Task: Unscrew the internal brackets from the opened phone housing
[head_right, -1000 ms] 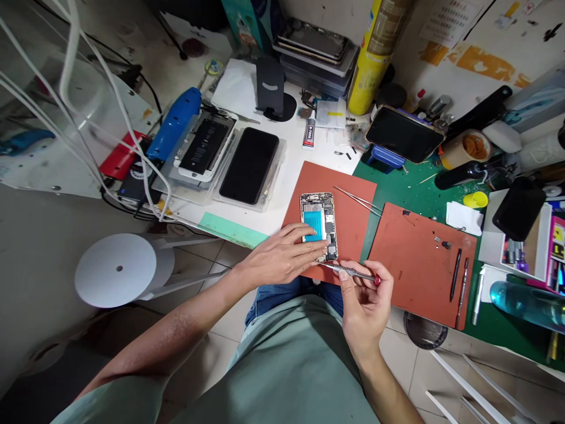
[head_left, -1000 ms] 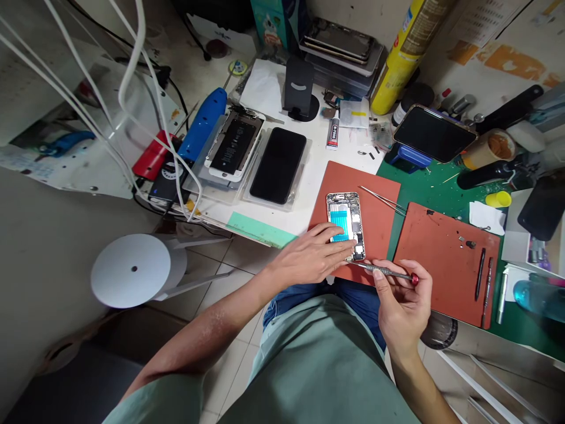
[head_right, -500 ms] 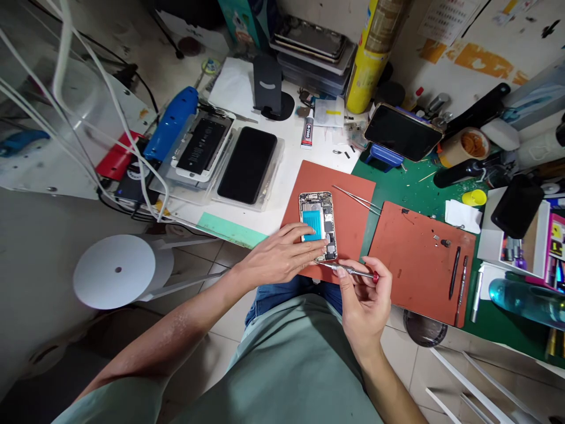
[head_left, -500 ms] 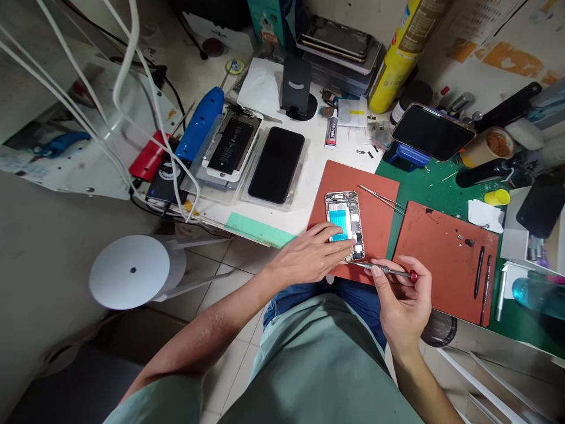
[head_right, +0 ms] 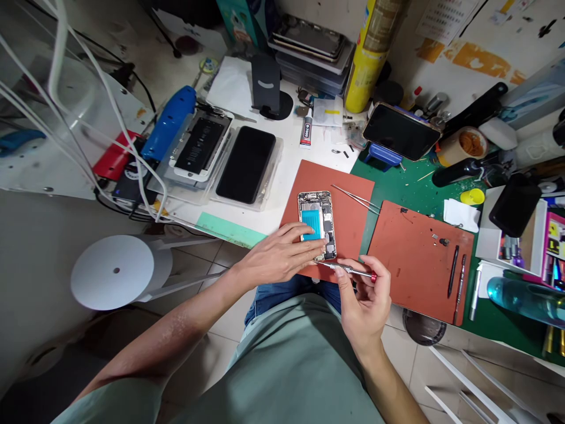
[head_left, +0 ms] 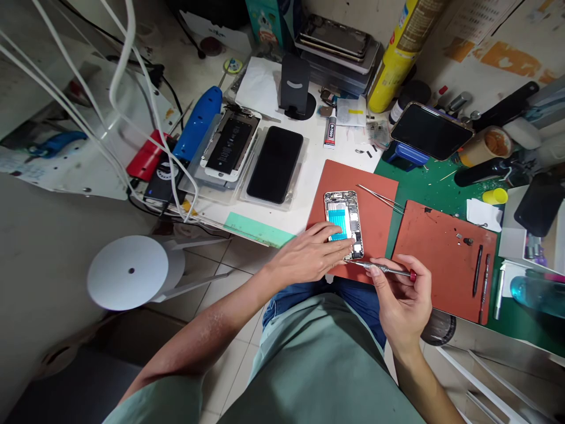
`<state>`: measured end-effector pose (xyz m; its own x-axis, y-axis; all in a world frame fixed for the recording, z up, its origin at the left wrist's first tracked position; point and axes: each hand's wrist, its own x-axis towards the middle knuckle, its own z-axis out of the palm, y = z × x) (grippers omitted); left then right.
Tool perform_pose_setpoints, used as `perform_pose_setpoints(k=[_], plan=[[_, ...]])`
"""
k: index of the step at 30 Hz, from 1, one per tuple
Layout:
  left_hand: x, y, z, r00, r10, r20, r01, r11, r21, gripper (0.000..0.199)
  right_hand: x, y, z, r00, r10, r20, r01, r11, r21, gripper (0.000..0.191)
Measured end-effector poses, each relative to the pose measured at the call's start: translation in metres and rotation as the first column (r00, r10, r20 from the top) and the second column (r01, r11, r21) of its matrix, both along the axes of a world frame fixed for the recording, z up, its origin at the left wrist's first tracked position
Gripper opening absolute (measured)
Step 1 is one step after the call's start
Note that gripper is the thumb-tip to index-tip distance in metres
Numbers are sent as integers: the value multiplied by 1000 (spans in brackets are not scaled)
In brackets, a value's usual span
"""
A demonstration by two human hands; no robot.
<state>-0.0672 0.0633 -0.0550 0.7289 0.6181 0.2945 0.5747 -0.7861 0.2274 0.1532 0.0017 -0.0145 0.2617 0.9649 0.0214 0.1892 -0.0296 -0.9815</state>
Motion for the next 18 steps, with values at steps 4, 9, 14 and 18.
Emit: perform_pose_setpoints(k=[4,9,14,18], plan=[[1,0,-2,999,15,31,-14,1000,-25,35,1,0,2,1000,-16,-10,16,1000,-7,43],[1,0,-1,999,11,31,-11,1000,-20,35,6,2,10,998,-54,33,54,999,9,44],[2,2,3,998,25,56,-24,999,-24,37,14,12,13,977,-105,187,71,981,179,51],[2,3,6,998,24,54,-21,999,-46,33,17,22,9,945,-29,326,-68,957,281,55]])
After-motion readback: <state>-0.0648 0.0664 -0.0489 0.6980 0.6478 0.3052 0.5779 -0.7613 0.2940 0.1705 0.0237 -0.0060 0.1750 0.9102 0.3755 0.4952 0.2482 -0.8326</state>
